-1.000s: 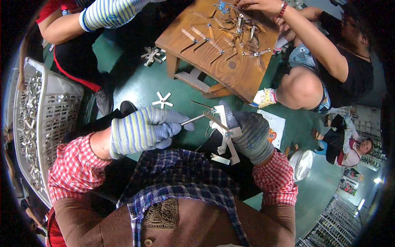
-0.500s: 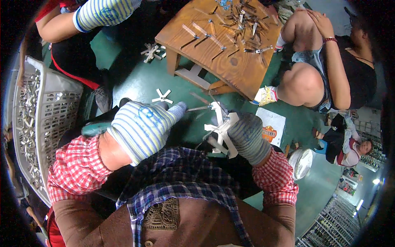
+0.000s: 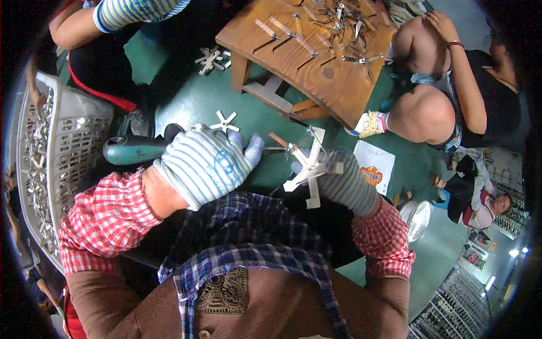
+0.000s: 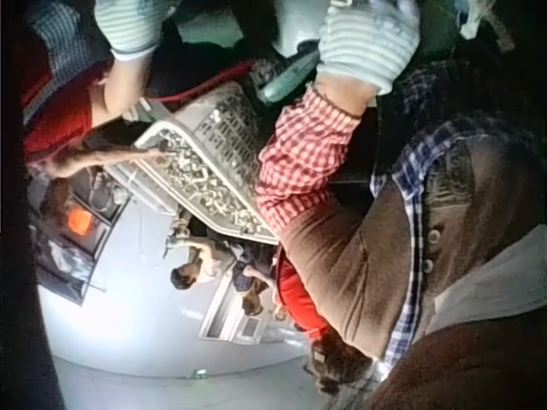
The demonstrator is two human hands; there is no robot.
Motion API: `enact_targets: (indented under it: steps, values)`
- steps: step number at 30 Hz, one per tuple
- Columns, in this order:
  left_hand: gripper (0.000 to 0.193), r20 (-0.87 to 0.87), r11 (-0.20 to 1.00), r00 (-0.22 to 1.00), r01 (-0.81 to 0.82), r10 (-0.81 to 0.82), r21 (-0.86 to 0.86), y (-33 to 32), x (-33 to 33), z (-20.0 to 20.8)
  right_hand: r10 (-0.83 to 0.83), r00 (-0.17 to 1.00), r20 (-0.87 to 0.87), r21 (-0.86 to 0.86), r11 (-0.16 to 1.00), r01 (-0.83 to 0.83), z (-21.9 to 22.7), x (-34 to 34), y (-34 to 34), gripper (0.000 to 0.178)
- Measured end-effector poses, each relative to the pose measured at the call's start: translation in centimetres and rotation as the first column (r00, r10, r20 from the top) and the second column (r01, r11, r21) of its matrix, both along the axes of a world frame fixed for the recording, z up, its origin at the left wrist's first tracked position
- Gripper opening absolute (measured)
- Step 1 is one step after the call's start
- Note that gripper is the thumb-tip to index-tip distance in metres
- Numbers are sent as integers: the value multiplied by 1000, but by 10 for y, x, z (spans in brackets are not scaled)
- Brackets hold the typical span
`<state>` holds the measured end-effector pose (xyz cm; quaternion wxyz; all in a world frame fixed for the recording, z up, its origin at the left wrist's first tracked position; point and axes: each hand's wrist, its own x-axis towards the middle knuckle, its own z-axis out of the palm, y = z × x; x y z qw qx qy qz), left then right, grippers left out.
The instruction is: The recorder uses a screwdriver to attach plastic frame pieces and small metal connectors to a star-shaped base component.
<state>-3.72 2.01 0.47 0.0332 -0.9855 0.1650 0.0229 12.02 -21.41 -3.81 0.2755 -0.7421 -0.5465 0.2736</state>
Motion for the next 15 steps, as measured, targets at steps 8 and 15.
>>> enact_targets:
  steps: [8, 15]
  values:
    - [35, -26, 985, 989, 140, -144, -105, -1, -4, -19, 351, 826, 440, -32, 926, -377, -40, 14, -16, 23]
    - [40, 3, 973, 973, 230, -230, -4, -5, 3, -19, 338, 940, -41, -348, 877, -330, -91, 42, -62, 33]
